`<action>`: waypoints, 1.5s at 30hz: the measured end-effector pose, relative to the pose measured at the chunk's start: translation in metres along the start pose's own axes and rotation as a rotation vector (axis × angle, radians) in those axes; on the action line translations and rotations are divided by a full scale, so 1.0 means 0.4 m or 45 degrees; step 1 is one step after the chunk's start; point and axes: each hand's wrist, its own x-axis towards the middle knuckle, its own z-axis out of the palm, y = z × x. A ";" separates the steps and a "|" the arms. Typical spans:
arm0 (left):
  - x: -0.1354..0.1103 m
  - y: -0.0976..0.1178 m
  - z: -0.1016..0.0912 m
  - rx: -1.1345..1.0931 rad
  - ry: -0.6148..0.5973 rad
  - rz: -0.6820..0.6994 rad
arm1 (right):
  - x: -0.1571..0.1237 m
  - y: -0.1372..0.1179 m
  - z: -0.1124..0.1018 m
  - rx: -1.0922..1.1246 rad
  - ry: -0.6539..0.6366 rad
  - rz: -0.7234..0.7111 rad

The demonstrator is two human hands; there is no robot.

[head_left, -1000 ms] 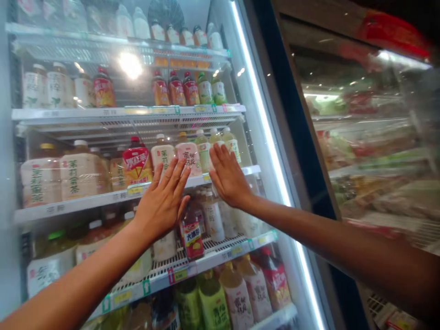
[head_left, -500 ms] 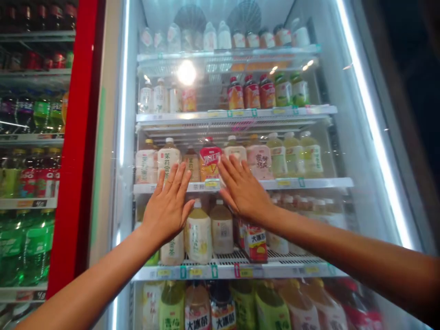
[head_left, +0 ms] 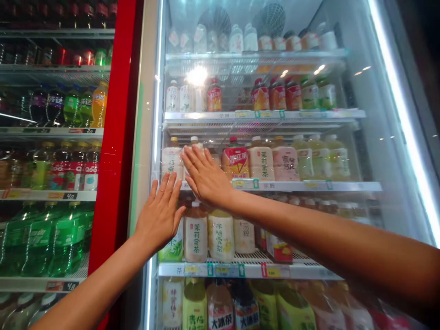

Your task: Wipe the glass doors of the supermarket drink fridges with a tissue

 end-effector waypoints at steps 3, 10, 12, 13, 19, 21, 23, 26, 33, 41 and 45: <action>-0.019 -0.022 -0.013 0.011 0.019 -0.034 | 0.051 -0.032 0.012 0.022 0.075 0.102; -0.032 -0.050 -0.045 -0.061 -0.034 0.014 | 0.003 -0.053 0.019 0.042 -0.040 -0.137; -0.020 -0.044 -0.046 -0.082 -0.046 0.000 | -0.009 -0.045 0.018 0.058 -0.004 -0.054; -0.014 -0.037 -0.046 -0.095 -0.048 -0.005 | -0.020 -0.043 0.018 0.066 0.008 -0.028; 0.022 0.023 -0.051 -0.194 -0.067 0.004 | -0.128 0.036 -0.024 0.056 -0.143 -0.173; 0.040 0.046 -0.049 -0.219 -0.079 0.003 | -0.158 0.105 -0.054 0.039 -0.079 -0.001; 0.064 0.072 -0.045 -0.249 -0.094 -0.009 | -0.199 0.167 -0.082 0.029 -0.025 0.162; 0.105 0.119 -0.037 -0.291 -0.111 -0.003 | -0.287 0.218 -0.116 0.052 -0.140 0.133; 0.211 0.245 -0.014 -0.379 -0.058 0.014 | -0.412 0.345 -0.171 -0.035 -0.067 0.335; 0.301 0.405 0.005 -0.412 -0.047 0.154 | -0.556 0.432 -0.197 -0.099 -0.092 0.300; 0.332 0.480 0.018 -0.438 -0.026 0.177 | -0.628 0.427 -0.201 -0.135 0.020 0.472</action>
